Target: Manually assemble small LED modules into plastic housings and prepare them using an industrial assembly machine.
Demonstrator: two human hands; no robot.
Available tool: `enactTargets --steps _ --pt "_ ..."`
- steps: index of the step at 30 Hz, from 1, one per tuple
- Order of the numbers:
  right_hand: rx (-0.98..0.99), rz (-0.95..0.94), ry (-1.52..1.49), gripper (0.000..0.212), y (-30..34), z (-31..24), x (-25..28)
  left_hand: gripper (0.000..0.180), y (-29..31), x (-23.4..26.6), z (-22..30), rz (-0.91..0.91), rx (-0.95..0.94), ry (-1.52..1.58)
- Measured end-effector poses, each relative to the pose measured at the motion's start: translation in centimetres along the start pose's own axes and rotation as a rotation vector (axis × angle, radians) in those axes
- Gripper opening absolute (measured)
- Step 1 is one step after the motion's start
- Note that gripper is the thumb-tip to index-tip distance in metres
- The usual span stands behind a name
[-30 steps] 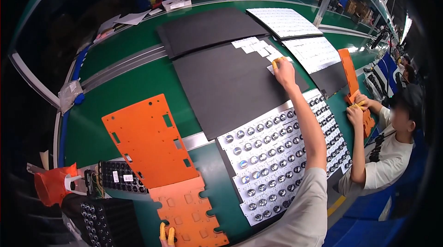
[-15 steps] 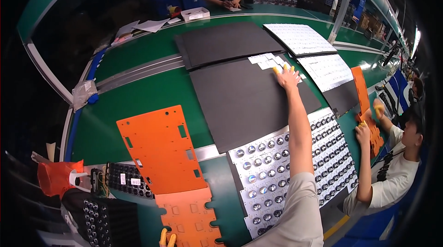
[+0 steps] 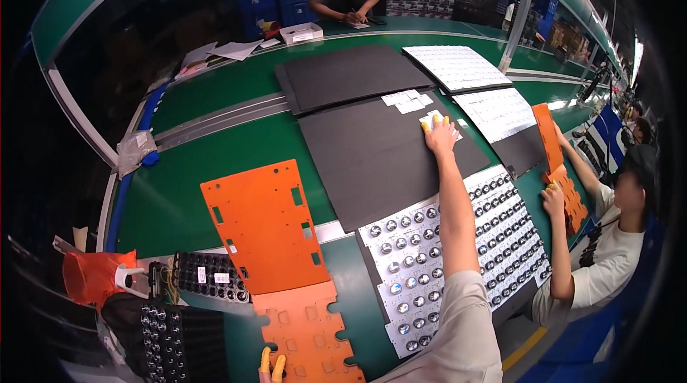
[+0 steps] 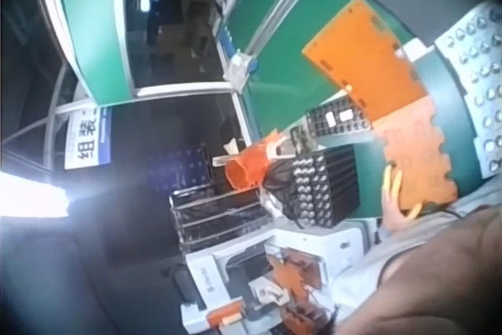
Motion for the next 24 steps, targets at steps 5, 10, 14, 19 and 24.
enactTargets --steps 5,10,14,19,24 --pt "0.023 -0.008 0.043 0.068 2.7 -1.1 0.3 0.106 0.3 0.3 0.2 0.007 0.000 0.044" --pt "0.062 0.013 0.038 0.070 6.6 -3.5 -0.2 0.108 0.8 0.5 0.1 0.051 -0.054 0.051" --pt "0.121 -0.015 0.017 0.070 10.6 -6.6 -0.7 0.107 1.4 0.6 0.4 0.071 -0.023 0.087" --pt "0.228 -0.029 -0.017 0.071 15.0 -10.5 -2.0 0.101 2.1 -0.3 -2.6 0.077 -0.110 0.098" --pt "0.347 -0.041 -0.069 0.070 19.7 -15.0 -2.7 0.106 2.2 -0.5 -4.7 0.047 -0.160 -0.013"
Point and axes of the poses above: each hand's wrist, its own y-axis away from the middle knuckle, its own x-axis out of the back of the hand, z = x × y, the point moved 1 cm from there along -y, towards the middle knuckle, and after that the axes turned 4 degrees about -z, right-handed, at the moved point
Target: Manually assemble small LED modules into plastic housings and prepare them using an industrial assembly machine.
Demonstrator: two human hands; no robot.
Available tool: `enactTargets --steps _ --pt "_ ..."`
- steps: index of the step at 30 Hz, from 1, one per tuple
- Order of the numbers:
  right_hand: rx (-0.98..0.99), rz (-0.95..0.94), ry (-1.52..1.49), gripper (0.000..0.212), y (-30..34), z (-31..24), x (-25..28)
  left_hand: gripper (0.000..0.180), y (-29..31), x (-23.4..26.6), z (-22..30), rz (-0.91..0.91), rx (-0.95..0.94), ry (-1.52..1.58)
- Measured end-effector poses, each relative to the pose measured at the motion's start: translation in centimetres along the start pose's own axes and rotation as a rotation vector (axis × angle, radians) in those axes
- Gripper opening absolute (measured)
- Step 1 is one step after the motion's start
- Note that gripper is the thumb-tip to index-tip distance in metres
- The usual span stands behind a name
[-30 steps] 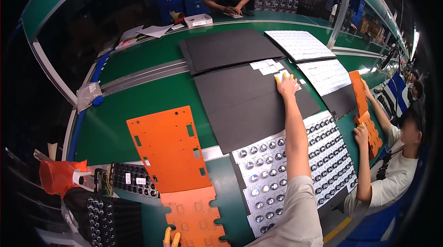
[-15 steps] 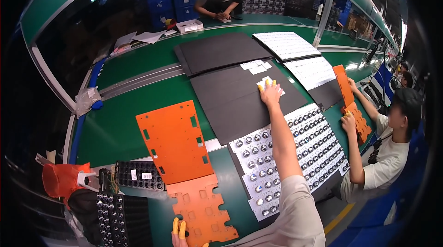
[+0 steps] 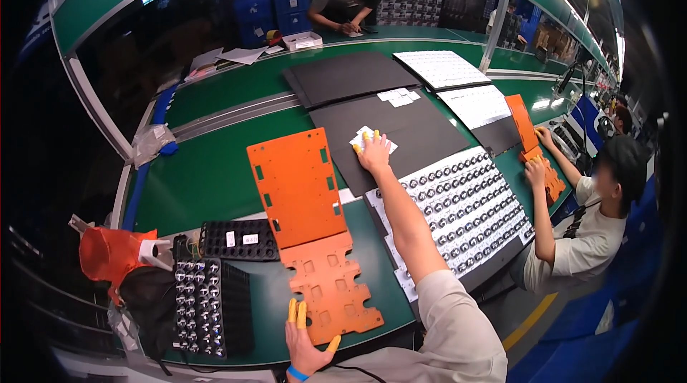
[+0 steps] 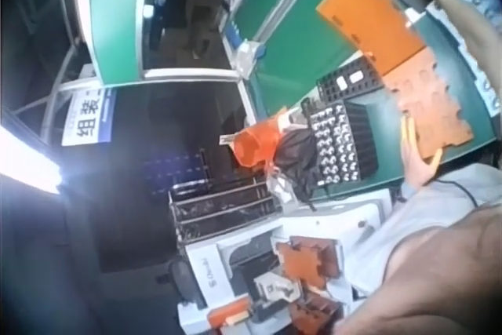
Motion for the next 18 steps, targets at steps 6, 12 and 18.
enactTargets --steps 6,12,18 --pt "0.004 -0.035 0.099 0.072 2.4 -4.1 0.8 0.108 0.2 0.1 0.0 0.035 -0.052 -0.032" --pt "0.113 -0.060 0.076 0.092 4.8 -6.1 -0.1 0.107 0.8 0.2 0.0 0.028 -0.078 -0.022" --pt "0.270 0.107 0.024 0.027 5.7 -6.8 -0.1 0.106 1.1 0.1 -0.4 0.032 -0.096 -0.015"
Point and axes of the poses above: each hand's wrist, its own y-axis away from the middle knuckle, its own x-axis out of the back of the hand, z = x × y, the point moved 1 cm from there along -y, towards the middle knuckle, and after that the axes turned 4 degrees about -z, right-handed, at the moved point
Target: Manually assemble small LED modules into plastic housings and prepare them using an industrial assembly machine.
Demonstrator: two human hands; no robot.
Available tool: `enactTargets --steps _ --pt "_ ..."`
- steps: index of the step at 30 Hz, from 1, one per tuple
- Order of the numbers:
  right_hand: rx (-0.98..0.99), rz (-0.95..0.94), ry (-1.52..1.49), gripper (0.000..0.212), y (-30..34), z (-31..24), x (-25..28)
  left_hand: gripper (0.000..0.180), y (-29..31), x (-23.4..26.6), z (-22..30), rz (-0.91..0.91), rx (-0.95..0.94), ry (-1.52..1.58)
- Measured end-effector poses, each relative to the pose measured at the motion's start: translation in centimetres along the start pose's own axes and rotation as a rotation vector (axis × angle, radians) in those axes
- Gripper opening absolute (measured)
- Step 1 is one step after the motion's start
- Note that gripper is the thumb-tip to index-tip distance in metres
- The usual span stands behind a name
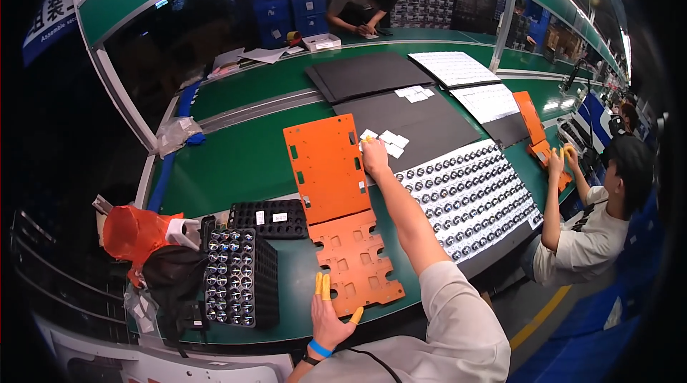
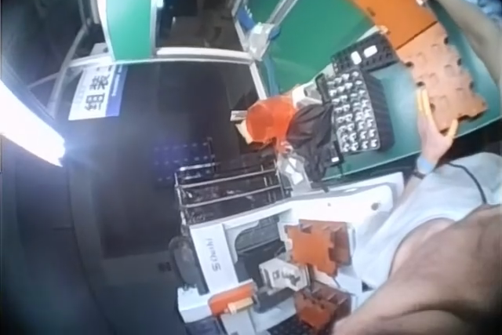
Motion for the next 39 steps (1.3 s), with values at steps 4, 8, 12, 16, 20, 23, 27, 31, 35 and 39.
enactTargets --steps 4,8,12,16,20,23,27,31,35,39 --pt "0.167 0.016 0.136 0.022 -0.5 -0.7 0.2 0.106 -0.2 0.1 -0.1 0.017 -0.006 -0.012" --pt "0.142 0.058 0.070 0.021 -2.1 0.2 1.4 0.106 -0.2 0.1 -0.2 0.024 -0.015 -0.015" --pt "0.003 0.197 0.263 0.019 -3.5 2.2 1.9 0.106 -0.2 0.0 0.0 0.016 -0.014 -0.003" --pt "-0.019 -0.009 0.113 0.027 -2.3 0.1 -0.2 0.105 0.0 0.0 -0.4 0.008 0.009 -0.010" --pt "0.057 0.146 0.159 0.023 -1.6 -0.2 -1.3 0.105 -0.1 -0.1 -0.3 -0.006 0.003 -0.019" --pt "0.015 0.037 0.087 0.021 -3.1 -0.7 -2.0 0.105 -0.1 0.2 0.1 0.005 0.010 -0.013" --pt "0.125 0.177 0.159 0.013 -3.1 -0.8 -2.7 0.105 -0.1 -0.1 0.3 0.022 0.003 -0.023" --pt "0.136 0.181 0.038 0.015 -2.5 0.3 -0.4 0.107 0.1 -0.5 -0.2 0.036 -0.001 -0.001" --pt "-0.062 0.233 -0.089 0.011 -1.0 1.1 5.0 0.119 0.5 -0.5 -0.5 0.056 -0.061 0.011" --pt "-0.025 0.532 -0.318 0.018 2.4 0.0 13.9 0.116 0.1 0.9 1.2 0.127 -0.120 0.073"
Point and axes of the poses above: each hand's wrist, its own y-axis away from the middle knuckle, its own x-axis out of the back of the hand, z = x × y, the point moved 1 cm from there along -y, towards the middle knuckle, and after that the axes turned 4 degrees about -z, right-handed, at the moved point
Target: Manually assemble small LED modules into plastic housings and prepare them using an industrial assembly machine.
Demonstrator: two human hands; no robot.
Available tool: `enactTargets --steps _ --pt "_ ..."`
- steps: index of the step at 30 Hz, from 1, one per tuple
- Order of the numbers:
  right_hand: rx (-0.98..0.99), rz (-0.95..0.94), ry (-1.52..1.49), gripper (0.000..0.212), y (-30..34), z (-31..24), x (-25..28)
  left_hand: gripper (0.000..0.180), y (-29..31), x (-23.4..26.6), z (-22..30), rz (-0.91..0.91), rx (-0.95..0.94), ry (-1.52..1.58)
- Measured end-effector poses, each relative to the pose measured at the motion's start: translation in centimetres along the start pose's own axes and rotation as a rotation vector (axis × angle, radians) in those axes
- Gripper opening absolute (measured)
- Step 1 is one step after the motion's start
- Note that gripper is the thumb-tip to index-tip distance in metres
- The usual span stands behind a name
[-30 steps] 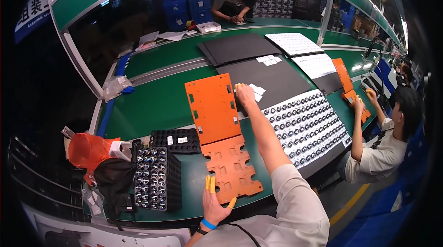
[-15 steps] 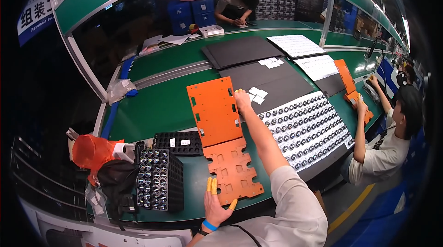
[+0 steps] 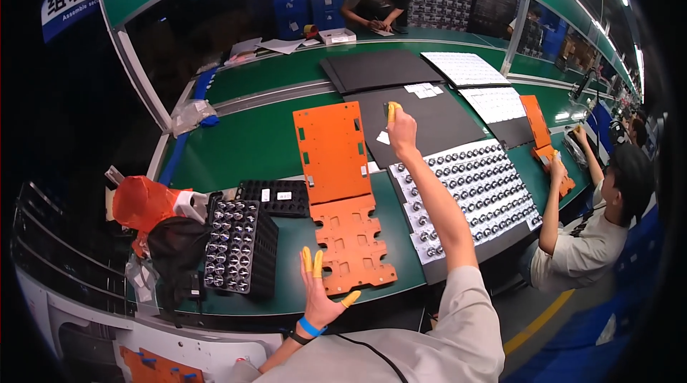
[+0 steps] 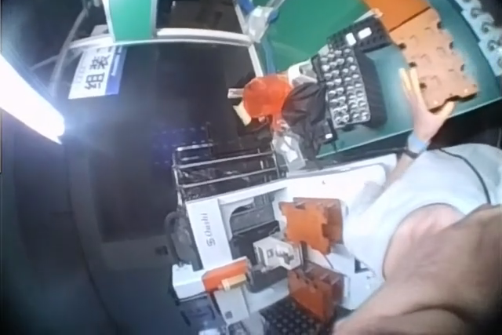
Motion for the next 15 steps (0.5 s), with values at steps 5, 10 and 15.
enactTargets --steps 5,10,15 --pt "0.480 -0.137 -0.195 0.014 4.4 -8.1 10.8 0.096 -4.4 0.3 2.9 -0.087 0.022 0.823" --pt "0.888 -0.380 -0.057 0.027 11.6 -14.1 18.0 0.073 -11.9 -1.8 4.2 -0.301 0.447 1.826" --pt "0.757 -0.535 -0.162 0.031 12.9 -14.3 18.2 0.050 -14.4 -6.3 -3.4 -0.421 0.755 1.956"
Point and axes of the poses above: each hand's wrist, its own y-axis away from the middle knuckle, its own x-axis out of the back of the hand, z = x × y, the point moved 1 cm from there along -y, towards the middle knuckle, and after that the axes turned 4 degrees about -z, right-handed, at the moved point
